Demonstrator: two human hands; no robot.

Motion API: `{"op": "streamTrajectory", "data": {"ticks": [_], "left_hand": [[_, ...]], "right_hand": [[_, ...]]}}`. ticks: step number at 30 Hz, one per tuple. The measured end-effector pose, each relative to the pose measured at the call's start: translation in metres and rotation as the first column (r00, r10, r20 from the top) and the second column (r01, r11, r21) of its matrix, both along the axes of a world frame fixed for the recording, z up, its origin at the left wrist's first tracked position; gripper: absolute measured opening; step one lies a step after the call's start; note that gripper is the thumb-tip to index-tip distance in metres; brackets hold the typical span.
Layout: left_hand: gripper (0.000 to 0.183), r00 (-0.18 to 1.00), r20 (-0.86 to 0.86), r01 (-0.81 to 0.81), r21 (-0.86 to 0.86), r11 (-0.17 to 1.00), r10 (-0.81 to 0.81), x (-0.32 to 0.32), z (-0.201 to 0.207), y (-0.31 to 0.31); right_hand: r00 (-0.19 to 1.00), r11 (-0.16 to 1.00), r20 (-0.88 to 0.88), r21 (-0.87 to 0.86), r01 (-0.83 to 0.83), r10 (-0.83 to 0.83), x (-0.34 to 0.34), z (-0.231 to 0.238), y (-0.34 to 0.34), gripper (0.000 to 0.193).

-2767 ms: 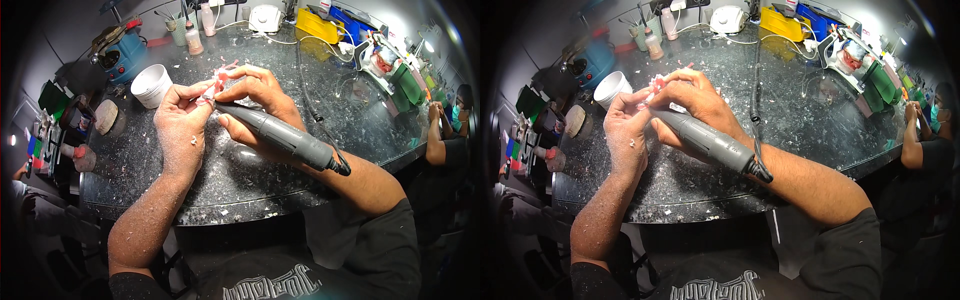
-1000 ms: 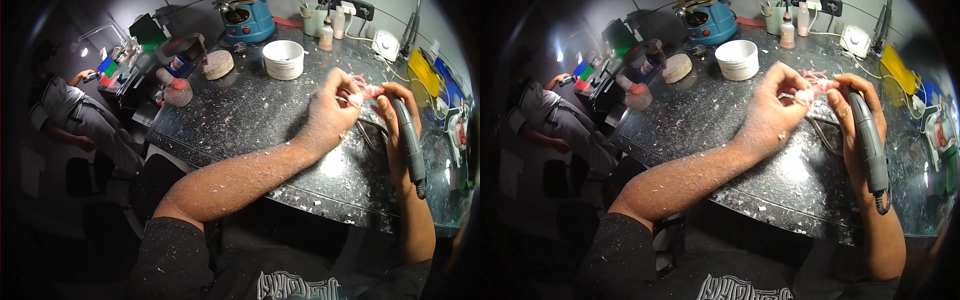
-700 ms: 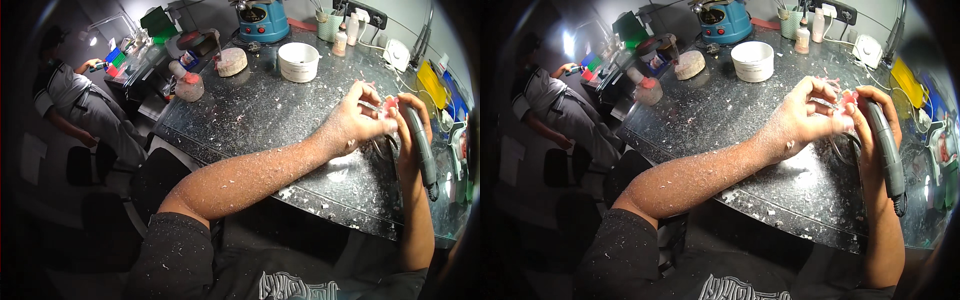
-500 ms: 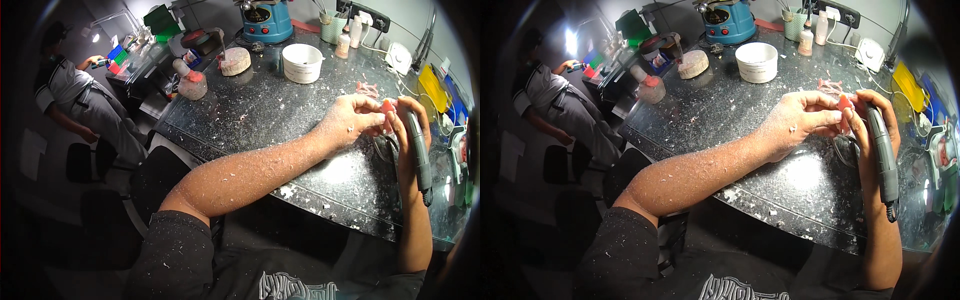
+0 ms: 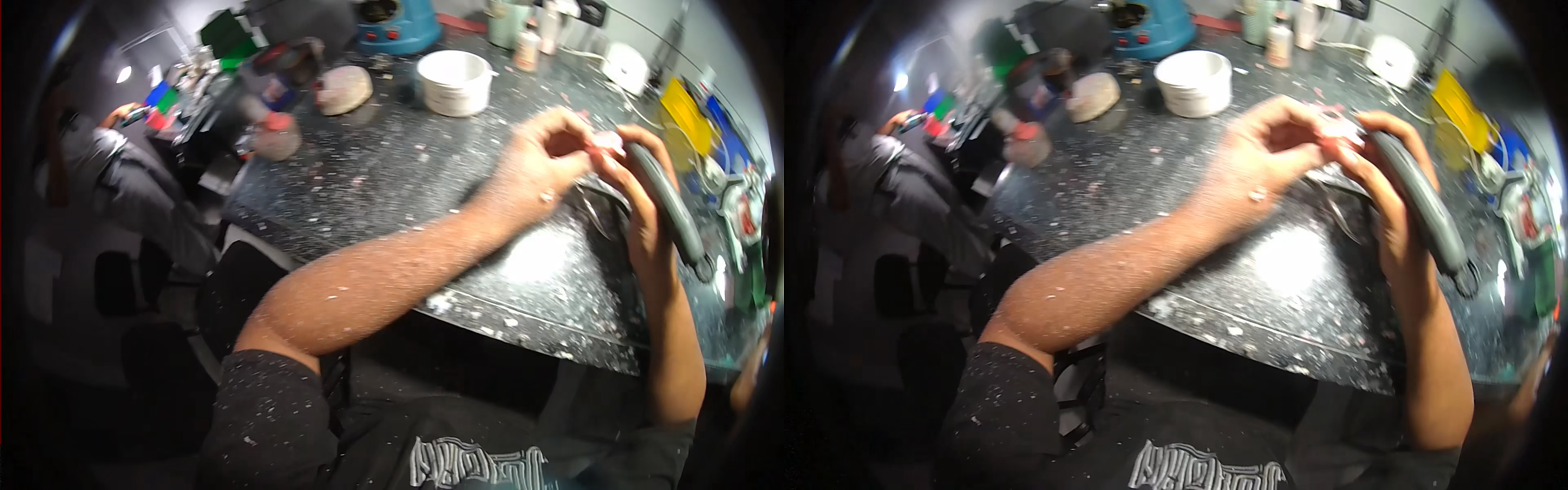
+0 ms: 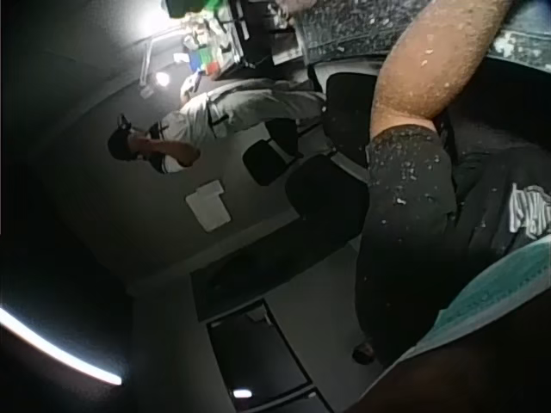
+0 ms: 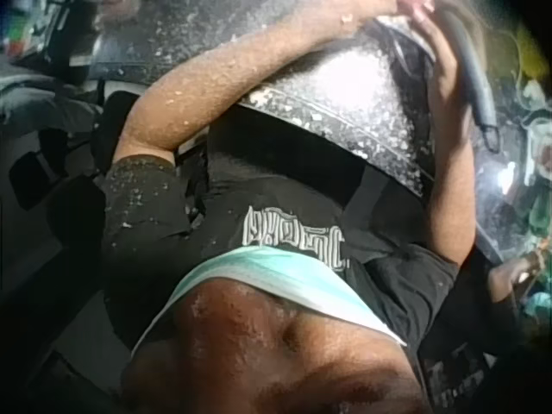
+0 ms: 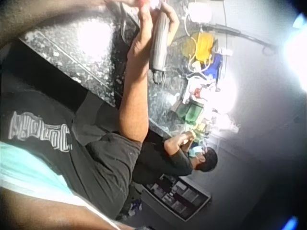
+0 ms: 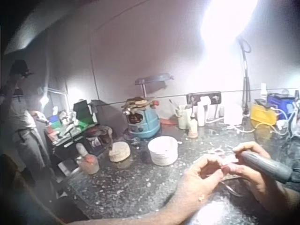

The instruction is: The person uses a rotary tool to carve and shape a small pink object, likely a dental model, while seated at a cluttered workbench. The person repeatedly rotates the object and applies the tool to different areas, generating pink shavings that accumulate on the table.

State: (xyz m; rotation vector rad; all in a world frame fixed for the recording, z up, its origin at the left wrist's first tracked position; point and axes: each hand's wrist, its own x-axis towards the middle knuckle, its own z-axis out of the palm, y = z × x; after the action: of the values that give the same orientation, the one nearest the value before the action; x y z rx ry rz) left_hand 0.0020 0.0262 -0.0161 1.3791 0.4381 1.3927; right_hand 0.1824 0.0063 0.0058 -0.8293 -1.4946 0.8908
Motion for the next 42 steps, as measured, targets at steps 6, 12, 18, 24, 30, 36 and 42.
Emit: {"op": "streamTrajectory", "data": {"ticks": [6, 12, 18, 24, 30, 36, 42], "left_hand": [[0.015, 0.974, -0.209, -0.098, -0.034, 0.995, 0.089, -0.008, 0.006, -0.007], [0.015, 0.988, -0.150, -0.048, -0.183, 0.982, 0.021, -0.004, 0.008, -0.008], [0.017, 0.997, -0.075, -0.035, -0.183, 0.983, 0.021, -0.004, 0.013, -0.010], [0.018, 1.000, 0.008, -0.018, -0.320, 0.947, 0.022, -0.008, 0.017, -0.009], [0.026, 0.985, 0.167, 0.111, -0.413, 0.904, -0.044, -0.008, 0.016, -0.006], [0.024, 0.978, 0.208, 0.121, -0.428, 0.896, -0.033, -0.013, 0.008, -0.001], [0.020, 0.975, 0.220, 0.133, -0.449, 0.884, -0.035, -0.016, 0.009, -0.001]], "right_hand": [[0.981, 0.984, -0.129, -0.086, -0.154, 0.142, 0.002, -0.003, 0.006, 0.028], [0.947, 0.970, -0.300, -0.172, -0.172, 0.115, 0.011, -0.009, 0.012, 0.025], [0.971, 0.996, -0.240, -0.083, -0.042, 0.020, 0.019, -0.011, 0.021, 0.027], [0.998, 0.995, -0.032, 0.081, 0.053, -0.050, 0.009, 0.002, 0.005, 0.035], [0.999, 0.956, -0.018, 0.293, -0.028, 0.035, 0.010, -0.008, 0.010, 0.027], [0.997, 0.963, 0.072, 0.266, -0.044, 0.026, 0.009, -0.004, -0.002, 0.023], [0.982, 0.955, 0.181, 0.298, -0.006, -0.051, 0.007, -0.001, -0.007, 0.023]]}}
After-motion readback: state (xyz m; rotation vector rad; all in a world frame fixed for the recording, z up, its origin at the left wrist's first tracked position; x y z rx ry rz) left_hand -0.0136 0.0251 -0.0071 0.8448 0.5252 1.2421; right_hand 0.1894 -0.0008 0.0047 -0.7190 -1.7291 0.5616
